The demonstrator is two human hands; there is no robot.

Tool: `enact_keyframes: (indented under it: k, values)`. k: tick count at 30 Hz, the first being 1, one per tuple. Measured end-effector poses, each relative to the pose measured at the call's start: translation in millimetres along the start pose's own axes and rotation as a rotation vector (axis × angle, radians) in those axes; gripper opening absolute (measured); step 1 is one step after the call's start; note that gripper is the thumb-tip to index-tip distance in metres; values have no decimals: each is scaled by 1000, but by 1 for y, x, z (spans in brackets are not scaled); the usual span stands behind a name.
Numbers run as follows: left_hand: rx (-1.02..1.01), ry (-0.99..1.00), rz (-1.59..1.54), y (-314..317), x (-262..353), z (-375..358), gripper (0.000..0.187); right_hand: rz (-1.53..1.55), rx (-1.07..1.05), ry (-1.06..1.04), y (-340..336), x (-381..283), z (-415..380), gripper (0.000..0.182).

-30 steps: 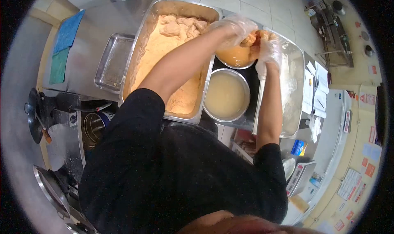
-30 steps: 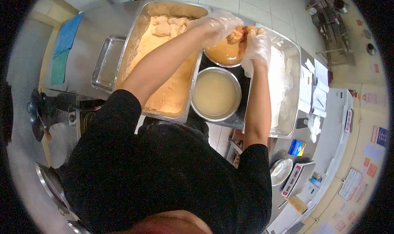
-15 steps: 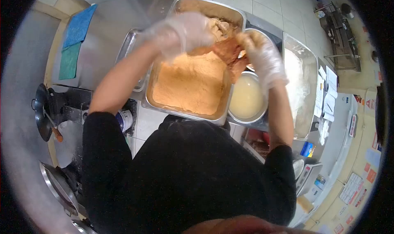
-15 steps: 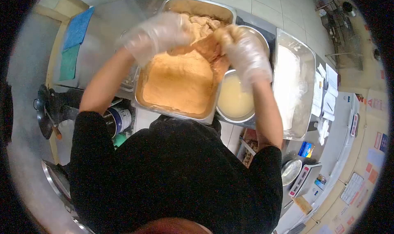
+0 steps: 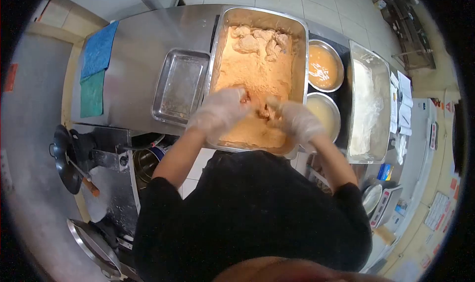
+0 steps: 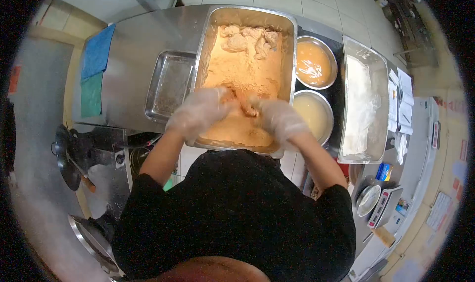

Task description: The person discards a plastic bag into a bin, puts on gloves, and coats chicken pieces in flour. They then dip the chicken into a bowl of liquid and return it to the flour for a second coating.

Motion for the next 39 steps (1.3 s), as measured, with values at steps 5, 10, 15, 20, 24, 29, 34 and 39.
enact_keyframes:
  k: [5,10,15,20,24,29,34,39]
  values:
    - [246,267,594,-10,-16,158,33,70,284,250,-40,56,89,53]
    - [590,-86,-23,6,-59,276,23,-88,425,336,-10,120,207,29]
    - [690,-144,-49,14,-65,296,22,279,821,580,-5,128,217,29]
    - [700,-31,69,-1,-50,288,23,351,952,681,8,143,219,29]
    - [701,15,39,-21,-36,257,25,301,1034,565,-3,139,204,28]
    - [773,112,-304,-42,-26,234,24,471,1118,500,-22,132,192,28]
    - [655,145,-223,-53,-9,200,21,336,798,284,-37,103,173,40]
    - [542,230,-152,-41,8,191,22,403,627,189,-23,73,161,45]
Point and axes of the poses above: each hand's wrist, its own z-axis towards the middle knuckle, its own y-axis out of the palm, x = y × z, the point moved 7 cm from there along z, towards the middle knuckle, and after that the axes turned 7 degrees about x, right-handed, at the moved point
